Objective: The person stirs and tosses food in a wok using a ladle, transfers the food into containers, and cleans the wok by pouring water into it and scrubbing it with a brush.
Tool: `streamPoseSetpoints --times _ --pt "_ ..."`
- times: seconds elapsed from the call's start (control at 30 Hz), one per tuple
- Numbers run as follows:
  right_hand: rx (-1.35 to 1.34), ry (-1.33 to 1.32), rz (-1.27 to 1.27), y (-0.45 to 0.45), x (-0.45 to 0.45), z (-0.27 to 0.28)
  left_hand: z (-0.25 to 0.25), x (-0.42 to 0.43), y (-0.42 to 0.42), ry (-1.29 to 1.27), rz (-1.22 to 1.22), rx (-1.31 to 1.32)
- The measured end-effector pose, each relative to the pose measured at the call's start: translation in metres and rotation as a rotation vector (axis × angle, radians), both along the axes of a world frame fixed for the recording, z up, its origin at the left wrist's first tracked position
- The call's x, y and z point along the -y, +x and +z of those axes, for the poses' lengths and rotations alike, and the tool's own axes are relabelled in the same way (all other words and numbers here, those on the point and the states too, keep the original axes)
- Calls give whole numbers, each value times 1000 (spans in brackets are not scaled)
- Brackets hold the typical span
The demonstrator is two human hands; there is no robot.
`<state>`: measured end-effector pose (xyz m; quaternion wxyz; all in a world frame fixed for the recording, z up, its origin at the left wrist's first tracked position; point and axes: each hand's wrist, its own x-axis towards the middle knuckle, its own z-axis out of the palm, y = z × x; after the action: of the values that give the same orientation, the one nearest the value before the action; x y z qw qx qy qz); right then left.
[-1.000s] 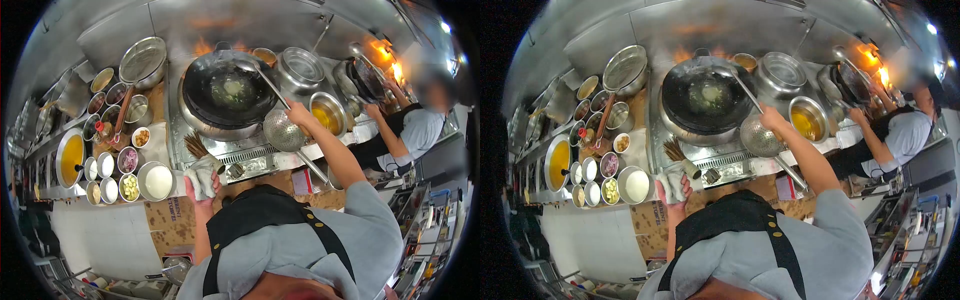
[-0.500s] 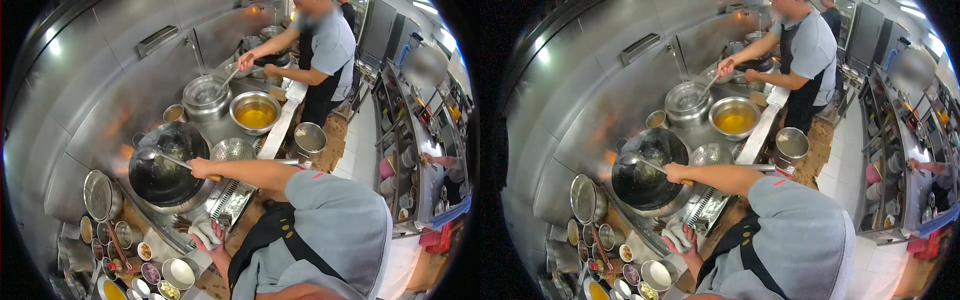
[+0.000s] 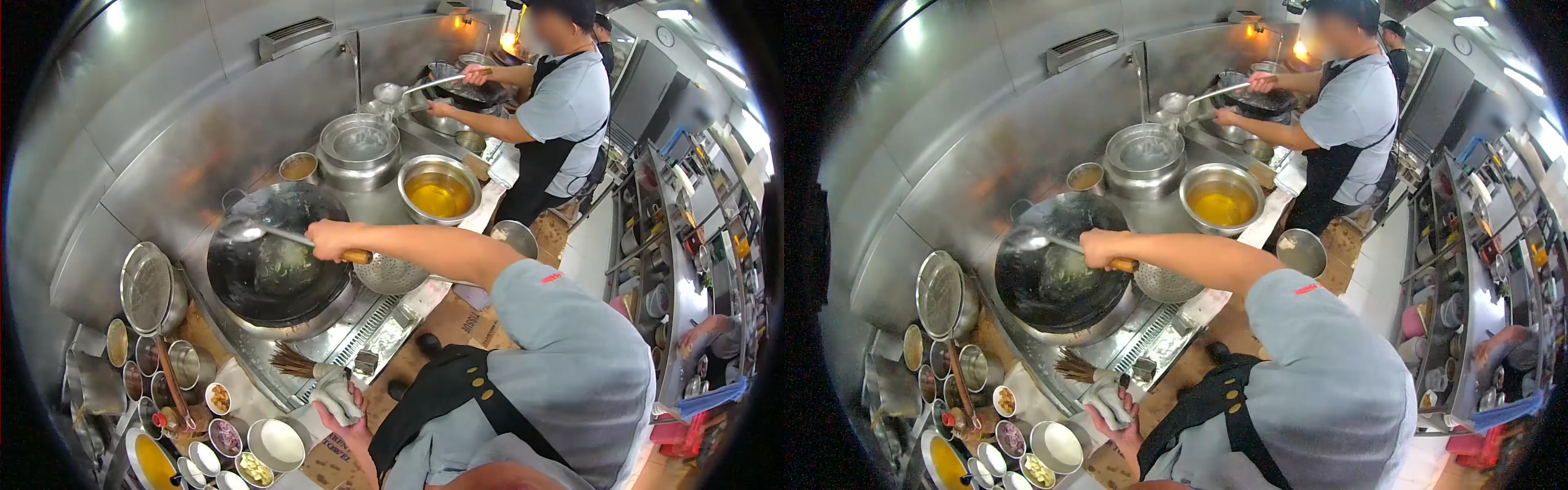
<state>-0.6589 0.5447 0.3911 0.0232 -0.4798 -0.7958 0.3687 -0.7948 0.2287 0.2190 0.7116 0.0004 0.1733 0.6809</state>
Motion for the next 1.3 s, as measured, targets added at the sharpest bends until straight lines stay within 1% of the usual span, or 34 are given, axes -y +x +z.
streamPoseSetpoints --times 0.03,0.1,0.13,0.17,0.23,0.27,0.3,0.33,0.37,0.4,0.43,0.47,0.53,0.57,0.63,0.7,0.83,0.93,0.97,1.03,1.1,1.13,1.23,1.27,1.3 --pt "41 5 41 0 10 6 1 -7 1 45 -7 29" --pt "182 140 172 8 25 6 3 -21 4 141 -27 89" --pt "171 251 270 15 27 -5 -1 -27 4 165 -21 106" --pt "134 285 295 29 34 -13 -4 -33 4 145 -28 107" --pt "238 277 374 53 60 20 -10 -39 1 89 -38 101" --pt "228 299 391 71 57 10 -28 -40 -7 91 -108 217" --pt "162 281 308 92 69 24 -19 -44 -5 122 -117 237" --pt "236 295 303 102 73 24 -22 -42 -9 86 -131 237" --pt "244 271 285 118 81 33 -33 -38 -15 49 -145 239" --pt "267 423 273 130 89 37 -12 -42 -14 -35 -95 157" --pt "154 424 279 145 92 38 -10 -47 -18 37 -110 55" --pt "200 429 290 155 102 45 -4 -48 -20 97 -81 75" --pt "284 406 272 165 122 70 0 -48 -24 136 -51 98" --pt "316 420 270 170 131 71 -1 -47 -28 167 -48 100" --pt "372 418 255 176 140 69 7 -49 -29 159 24 55" --pt "453 492 276 172 138 57 5 -51 -33 151 33 43" --pt "538 571 220 153 91 17 6 -54 -32 210 26 56" --pt "478 607 221 155 56 18 7 -49 -32 186 -39 -19" --pt "473 626 259 163 56 30 7 -45 -33 142 -25 -48" --pt "464 654 316 187 70 72 7 -32 -36 53 -15 -114" --pt "582 600 310 197 93 118 4 -21 -38 -15 37 -149" --pt "640 560 312 199 103 129 3 -18 -39 2 38 -149" --pt "730 519 312 171 112 122 -8 -24 -41 -10 61 -84" --pt "622 555 379 172 97 89 -13 -31 -40 29 49 -101" --pt "582 506 367 170 86 82 -8 -42 -36 31 40 -49"
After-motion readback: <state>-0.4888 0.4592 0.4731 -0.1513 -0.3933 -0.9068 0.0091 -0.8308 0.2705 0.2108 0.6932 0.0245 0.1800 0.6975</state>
